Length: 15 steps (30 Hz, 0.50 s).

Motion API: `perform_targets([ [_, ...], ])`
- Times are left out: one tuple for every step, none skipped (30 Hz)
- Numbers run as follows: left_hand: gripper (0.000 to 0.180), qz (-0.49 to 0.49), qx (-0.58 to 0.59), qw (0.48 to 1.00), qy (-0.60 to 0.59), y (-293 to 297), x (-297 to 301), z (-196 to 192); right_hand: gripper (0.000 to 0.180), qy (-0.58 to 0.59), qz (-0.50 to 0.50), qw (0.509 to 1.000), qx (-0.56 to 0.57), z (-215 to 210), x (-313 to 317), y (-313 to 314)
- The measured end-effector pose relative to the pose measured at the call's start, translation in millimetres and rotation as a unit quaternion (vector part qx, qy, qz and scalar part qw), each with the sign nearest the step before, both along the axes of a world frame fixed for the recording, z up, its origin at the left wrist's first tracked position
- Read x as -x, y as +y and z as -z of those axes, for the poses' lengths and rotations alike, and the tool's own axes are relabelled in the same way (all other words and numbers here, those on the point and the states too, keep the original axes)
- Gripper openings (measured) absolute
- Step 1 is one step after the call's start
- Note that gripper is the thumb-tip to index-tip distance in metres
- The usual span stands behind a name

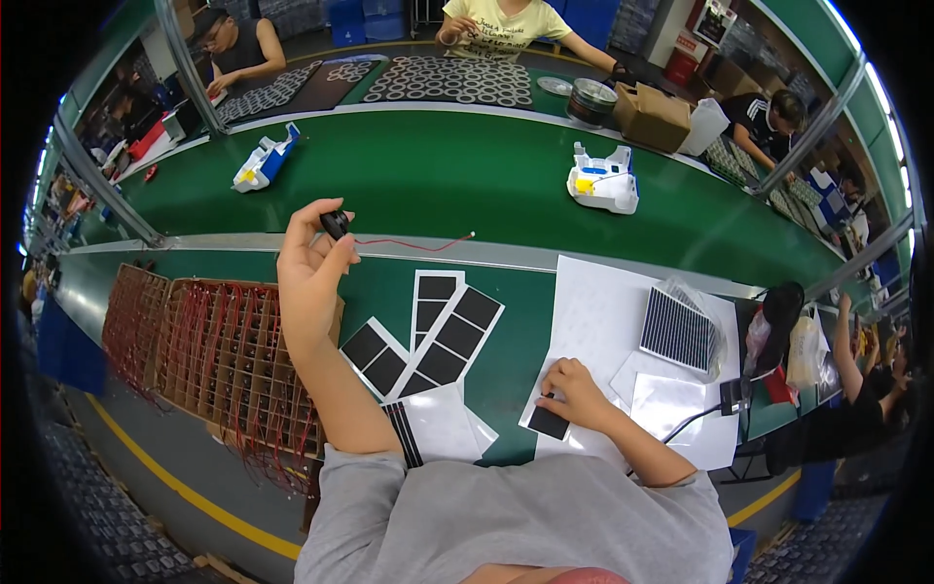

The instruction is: Assembling small electronic components including wired modules and small solar panels on a factory line.

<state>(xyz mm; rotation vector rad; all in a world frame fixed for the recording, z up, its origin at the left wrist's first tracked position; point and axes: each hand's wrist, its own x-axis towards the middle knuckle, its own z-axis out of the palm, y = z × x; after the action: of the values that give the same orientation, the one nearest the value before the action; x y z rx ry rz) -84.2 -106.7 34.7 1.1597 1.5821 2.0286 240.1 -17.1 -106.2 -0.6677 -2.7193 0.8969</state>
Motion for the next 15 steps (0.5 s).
perform_targets([
  [0.031,0.006,-0.011,1.000,-0.009,1.8,0.2,1.5,0.019,0.010,0.000,1.000,0.000,0.0,0.7,0.2],
  [0.030,0.013,-0.020,1.000,-0.020,3.3,-0.5,3.0,0.019,0.010,0.000,1.000,0.000,-0.3,1.0,-0.3],
  [0.030,0.013,-0.019,1.000,-0.020,5.0,-0.9,3.5,0.019,0.027,0.008,1.000,-0.004,-0.9,1.6,-1.1],
  [0.029,0.024,-0.032,0.999,-0.019,7.1,-0.9,3.8,0.019,0.043,0.016,0.999,-0.008,-1.3,1.6,-1.6],
  [0.028,0.033,-0.044,0.998,-0.018,8.0,-1.0,3.8,0.019,0.043,0.015,0.999,-0.007,-1.5,1.4,-2.0],
  [0.028,0.031,-0.044,0.998,-0.018,8.3,-1.4,3.9,0.019,0.042,0.012,0.999,-0.020,-1.4,1.0,-2.5],
  [0.026,0.031,-0.046,0.998,-0.020,8.3,-1.9,3.9,0.019,0.040,0.009,0.999,-0.032,-1.5,1.0,-2.7],
  [0.025,0.033,-0.049,0.998,-0.021,9.1,-2.2,3.9,0.019,0.041,0.009,0.999,-0.032,-1.8,0.9,-1.9],
  [0.025,0.032,-0.049,0.998,-0.020,9.9,-1.8,4.2,0.019,0.043,0.002,0.998,-0.035,-2.2,0.9,-0.8],
  [0.024,0.039,-0.055,0.997,-0.022,10.7,-1.0,4.7,0.019,0.046,-0.004,0.998,-0.038,-2.6,0.8,0.6],
  [0.023,0.047,-0.062,0.997,-0.024,10.4,0.1,4.6,0.019,0.049,-0.004,0.998,-0.038,-2.8,1.6,1.2],
  [0.023,0.047,-0.062,0.997,-0.021,9.6,0.0,4.1,0.019,0.039,-0.008,0.999,-0.033,-3.4,2.4,2.5],
  [0.023,0.060,-0.060,0.996,-0.026,8.2,-0.7,3.4,0.018,0.029,-0.013,0.999,-0.030,-4.2,3.3,3.3],
  [0.022,0.074,-0.055,0.995,-0.034,9.0,0.1,4.7,0.018,0.029,-0.011,0.999,-0.028,-3.9,4.3,3.9],
  [0.022,0.075,-0.054,0.995,-0.034,10.3,1.0,5.5,0.018,0.020,-0.011,0.999,-0.023,-4.0,5.6,4.2],
])
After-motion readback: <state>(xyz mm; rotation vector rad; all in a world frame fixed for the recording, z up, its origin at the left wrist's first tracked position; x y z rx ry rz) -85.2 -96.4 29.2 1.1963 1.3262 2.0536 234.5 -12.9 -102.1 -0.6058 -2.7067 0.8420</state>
